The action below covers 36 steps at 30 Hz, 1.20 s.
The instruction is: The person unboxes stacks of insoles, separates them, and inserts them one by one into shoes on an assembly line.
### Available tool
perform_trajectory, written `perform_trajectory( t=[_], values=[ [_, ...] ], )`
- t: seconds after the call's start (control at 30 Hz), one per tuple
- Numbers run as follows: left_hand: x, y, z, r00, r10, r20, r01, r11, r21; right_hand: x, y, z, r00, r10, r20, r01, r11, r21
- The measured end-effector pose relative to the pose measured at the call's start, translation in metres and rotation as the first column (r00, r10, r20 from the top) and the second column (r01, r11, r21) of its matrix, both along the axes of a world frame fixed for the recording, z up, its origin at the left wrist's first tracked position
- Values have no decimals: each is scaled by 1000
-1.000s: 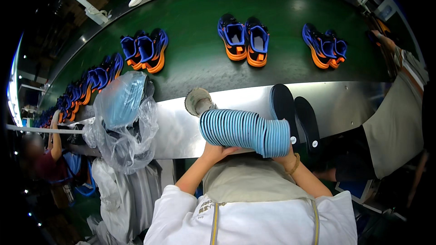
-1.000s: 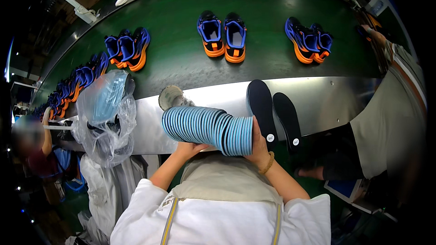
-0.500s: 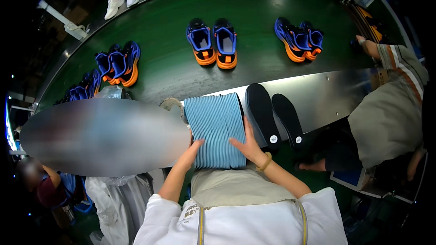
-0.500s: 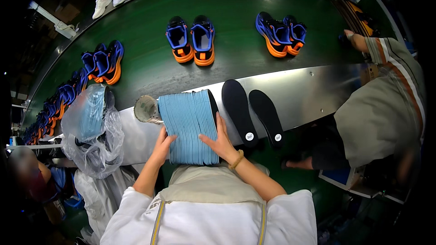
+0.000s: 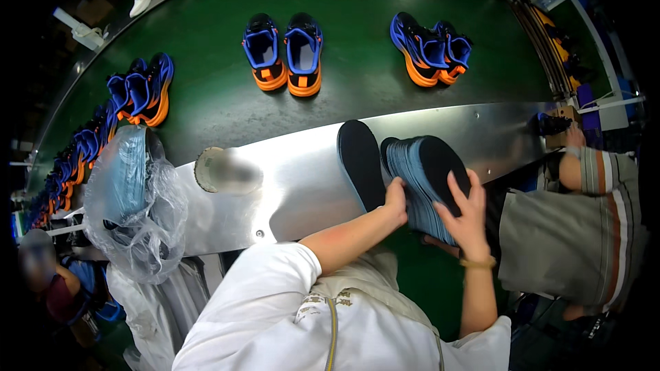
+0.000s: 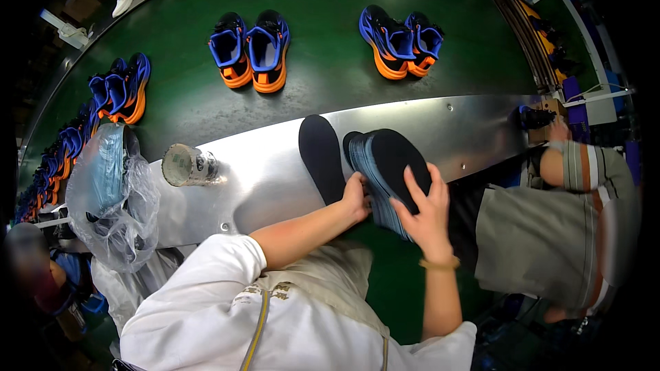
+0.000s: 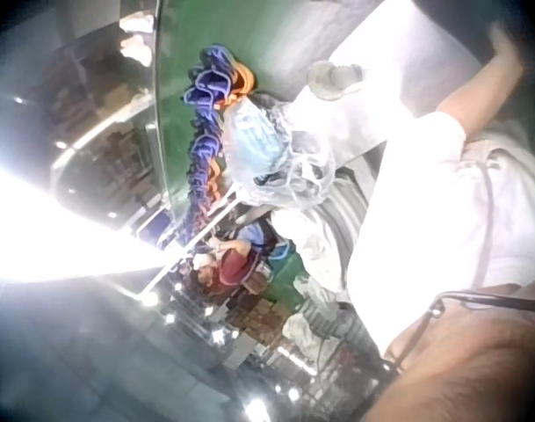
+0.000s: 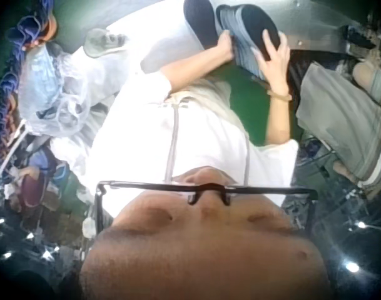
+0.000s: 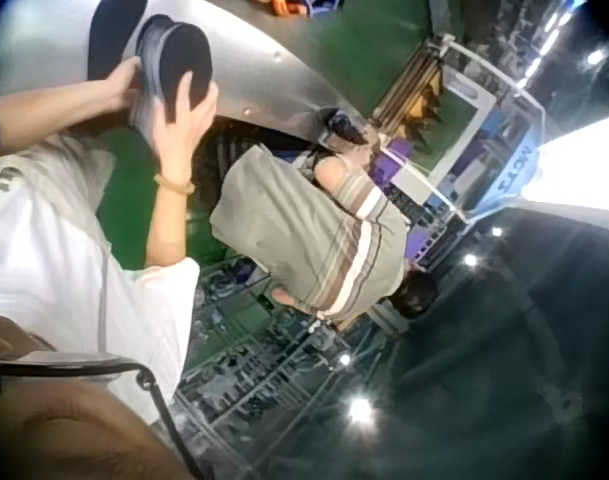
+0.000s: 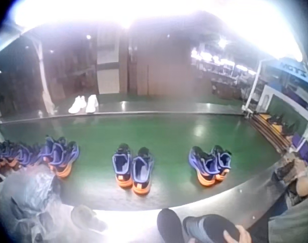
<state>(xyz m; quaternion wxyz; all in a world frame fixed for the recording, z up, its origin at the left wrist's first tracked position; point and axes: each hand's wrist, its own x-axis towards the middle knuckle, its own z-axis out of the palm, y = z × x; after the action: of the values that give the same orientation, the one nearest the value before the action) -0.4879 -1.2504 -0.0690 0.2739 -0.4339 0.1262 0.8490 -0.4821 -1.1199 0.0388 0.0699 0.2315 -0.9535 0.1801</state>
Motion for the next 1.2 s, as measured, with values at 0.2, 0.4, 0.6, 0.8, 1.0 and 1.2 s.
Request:
perform_trajectory(
  t=[0.2, 0.4, 0.6, 0.8, 1.0, 1.2],
  values=[
    [-9, 23, -35, 979, -116, 166, 180, 869, -461, -7, 10, -11, 980, 76, 182, -44, 984, -175],
    [-5, 26, -43, 995, 93, -31, -97, 976, -194, -52, 64, -27, 477, 532, 700, 474, 515, -714],
    [-18, 35, -41, 998, 66, -2, -66, 996, -67, -46, 67, -101, 171, 646, 743, 867, 259, -425],
    [-33, 34, -50, 964, 249, -98, -235, 962, 137, -81, 47, -112, 20, 668, 744, 777, 458, -431],
    [-82, 21, -46, 976, 205, -77, -210, 975, -70, -121, 11, -98, 96, 659, 746, 759, 436, -484],
    [-73, 24, -49, 983, 168, -79, -173, 983, -54, -125, 23, -104, 69, 684, 726, 814, 382, -437]
  ],
)
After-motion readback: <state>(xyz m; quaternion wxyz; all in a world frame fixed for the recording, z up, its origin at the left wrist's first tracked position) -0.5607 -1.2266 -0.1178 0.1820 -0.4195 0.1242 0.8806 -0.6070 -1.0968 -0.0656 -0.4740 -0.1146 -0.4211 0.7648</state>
